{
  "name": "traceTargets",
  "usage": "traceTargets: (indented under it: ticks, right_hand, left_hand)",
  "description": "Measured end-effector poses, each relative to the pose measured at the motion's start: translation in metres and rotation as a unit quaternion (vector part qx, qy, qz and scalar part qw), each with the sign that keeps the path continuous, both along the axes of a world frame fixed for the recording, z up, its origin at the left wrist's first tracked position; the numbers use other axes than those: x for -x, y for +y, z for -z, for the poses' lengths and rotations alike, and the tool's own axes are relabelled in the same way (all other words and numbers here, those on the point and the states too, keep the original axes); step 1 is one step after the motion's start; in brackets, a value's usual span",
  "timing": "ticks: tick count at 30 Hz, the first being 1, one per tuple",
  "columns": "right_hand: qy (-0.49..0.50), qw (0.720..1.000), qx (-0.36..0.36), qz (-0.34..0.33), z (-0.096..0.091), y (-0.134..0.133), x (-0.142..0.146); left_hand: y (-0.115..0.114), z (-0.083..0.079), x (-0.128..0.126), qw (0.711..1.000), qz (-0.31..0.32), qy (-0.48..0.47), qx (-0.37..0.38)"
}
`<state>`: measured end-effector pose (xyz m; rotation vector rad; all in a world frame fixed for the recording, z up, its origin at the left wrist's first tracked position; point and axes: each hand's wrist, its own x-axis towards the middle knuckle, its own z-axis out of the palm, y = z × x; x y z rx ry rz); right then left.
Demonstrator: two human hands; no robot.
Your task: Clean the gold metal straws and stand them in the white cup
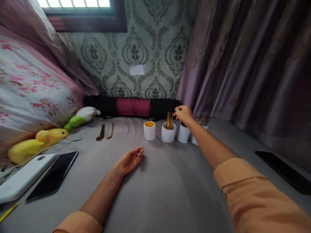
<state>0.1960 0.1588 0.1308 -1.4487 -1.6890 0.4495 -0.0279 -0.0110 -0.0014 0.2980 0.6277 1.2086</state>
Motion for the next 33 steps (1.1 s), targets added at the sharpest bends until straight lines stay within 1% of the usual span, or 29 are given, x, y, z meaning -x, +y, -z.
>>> traceTargets:
  ticks: [7,11,16,27,33]
  right_hand:
    - [0.03,1.0,0.007,0.0,0.0,-0.013,-0.004]
    - [0.057,0.998,0.022,-0.007,0.002,-0.022,-0.006]
    - [0.093,0.995,0.034,-0.012,0.007,-0.031,-0.01]
    - [0.122,0.992,0.028,-0.03,0.018,-0.047,-0.015]
    - [0.141,0.989,0.041,-0.034,0.024,-0.06,-0.013]
  left_hand:
    - [0.001,0.003,0.001,1.0,0.003,-0.005,-0.007]
    - [0.001,0.003,0.001,1.0,0.003,-0.005,-0.008]
    - [0.0,0.002,0.001,1.0,0.0,-0.001,-0.008]
    - [-0.001,0.0,0.0,1.0,-0.004,0.003,0.0]
    - [0.0,0.002,0.001,1.0,0.002,-0.005,-0.005]
